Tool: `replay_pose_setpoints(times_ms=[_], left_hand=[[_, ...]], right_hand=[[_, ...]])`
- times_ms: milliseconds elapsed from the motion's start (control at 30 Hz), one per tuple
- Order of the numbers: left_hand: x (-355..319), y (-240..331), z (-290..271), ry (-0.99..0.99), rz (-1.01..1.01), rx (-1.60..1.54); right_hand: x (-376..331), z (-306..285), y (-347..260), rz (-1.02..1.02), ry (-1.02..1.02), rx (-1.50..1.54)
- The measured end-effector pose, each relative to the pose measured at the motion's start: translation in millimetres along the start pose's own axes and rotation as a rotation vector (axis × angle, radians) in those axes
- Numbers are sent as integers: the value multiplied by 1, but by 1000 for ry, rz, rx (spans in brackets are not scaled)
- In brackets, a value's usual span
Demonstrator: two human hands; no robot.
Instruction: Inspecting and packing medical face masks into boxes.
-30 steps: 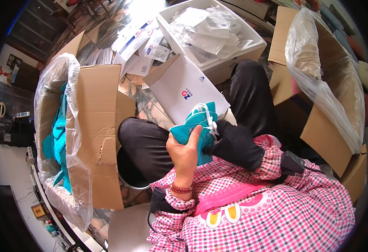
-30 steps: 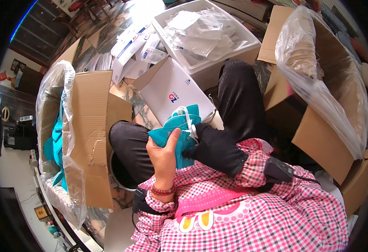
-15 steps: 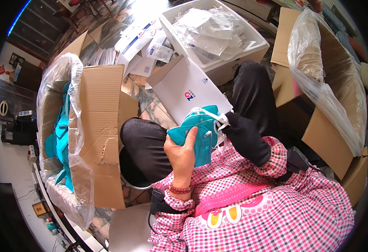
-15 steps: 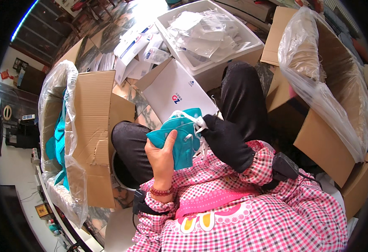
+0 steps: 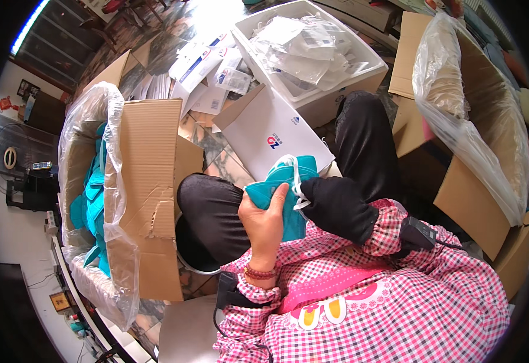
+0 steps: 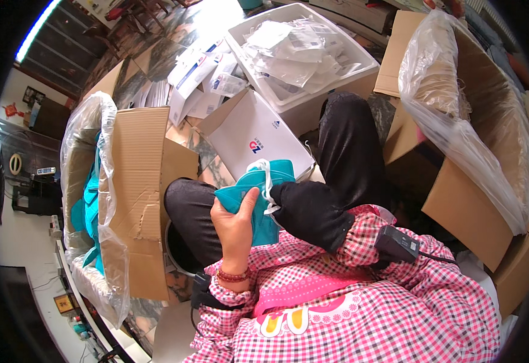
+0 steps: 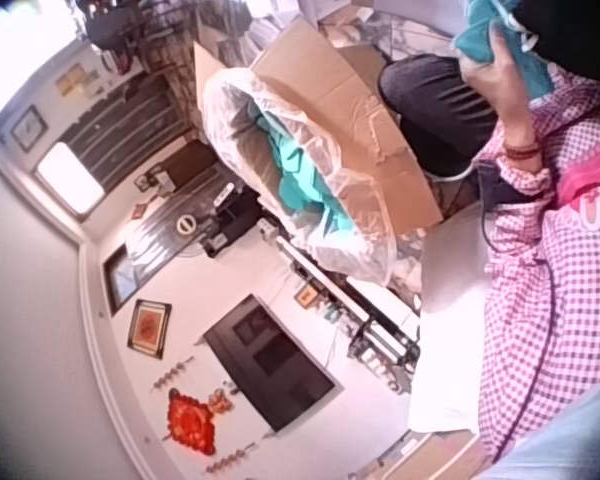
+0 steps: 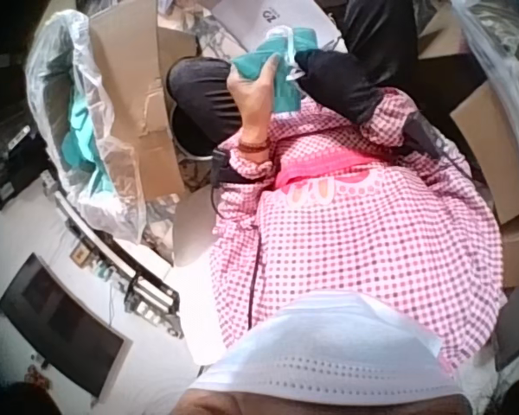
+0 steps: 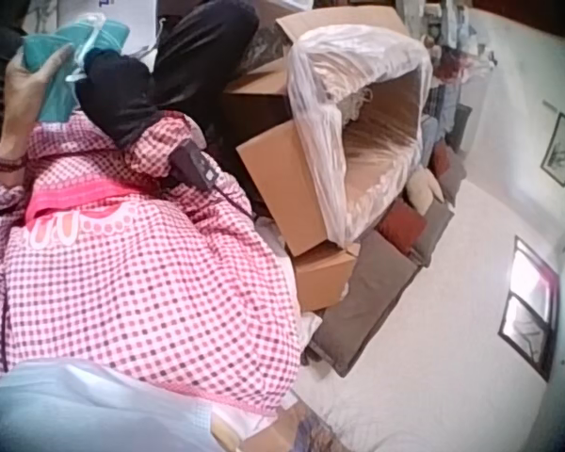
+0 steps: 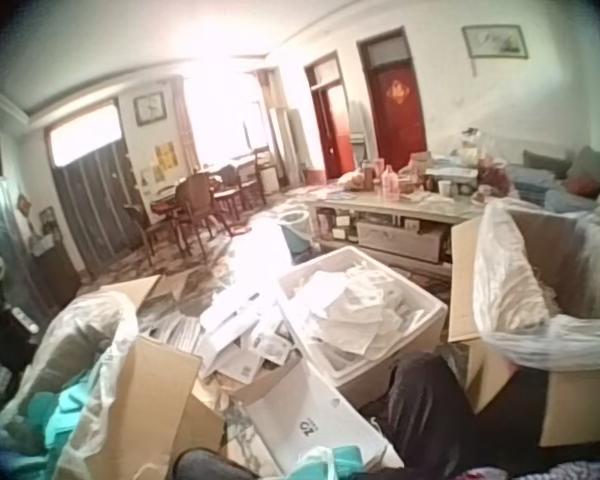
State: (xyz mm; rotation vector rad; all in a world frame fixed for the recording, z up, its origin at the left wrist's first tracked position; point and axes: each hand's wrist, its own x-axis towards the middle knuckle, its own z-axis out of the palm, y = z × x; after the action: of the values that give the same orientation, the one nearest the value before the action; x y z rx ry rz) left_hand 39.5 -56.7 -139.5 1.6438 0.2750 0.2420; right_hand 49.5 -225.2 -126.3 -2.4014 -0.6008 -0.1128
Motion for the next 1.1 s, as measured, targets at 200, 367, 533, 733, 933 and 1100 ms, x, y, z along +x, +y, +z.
replay_pose_setpoints(times_ms=[200,367,533,733,933,1100], left_hand=[[-3,-11,6,35,227,218],[19,-26,-1,143,140,188],[26,-7,-16,-141,-240,-322],[5,-3,-41,-368,-562,-641],[-4,-1,-34,-462,-601,-663],[-3,9,-38,-520,-484,-419]], right_hand=[[-8,11,-10,-142,-10,242],[-40,2,-68,-368,-649,522],[-15,-1,8,203,-178,1425],[10,-56,69,246,285,679],[14,-65,73,117,290,1674],[26,-63,60,263,-60,1190]])
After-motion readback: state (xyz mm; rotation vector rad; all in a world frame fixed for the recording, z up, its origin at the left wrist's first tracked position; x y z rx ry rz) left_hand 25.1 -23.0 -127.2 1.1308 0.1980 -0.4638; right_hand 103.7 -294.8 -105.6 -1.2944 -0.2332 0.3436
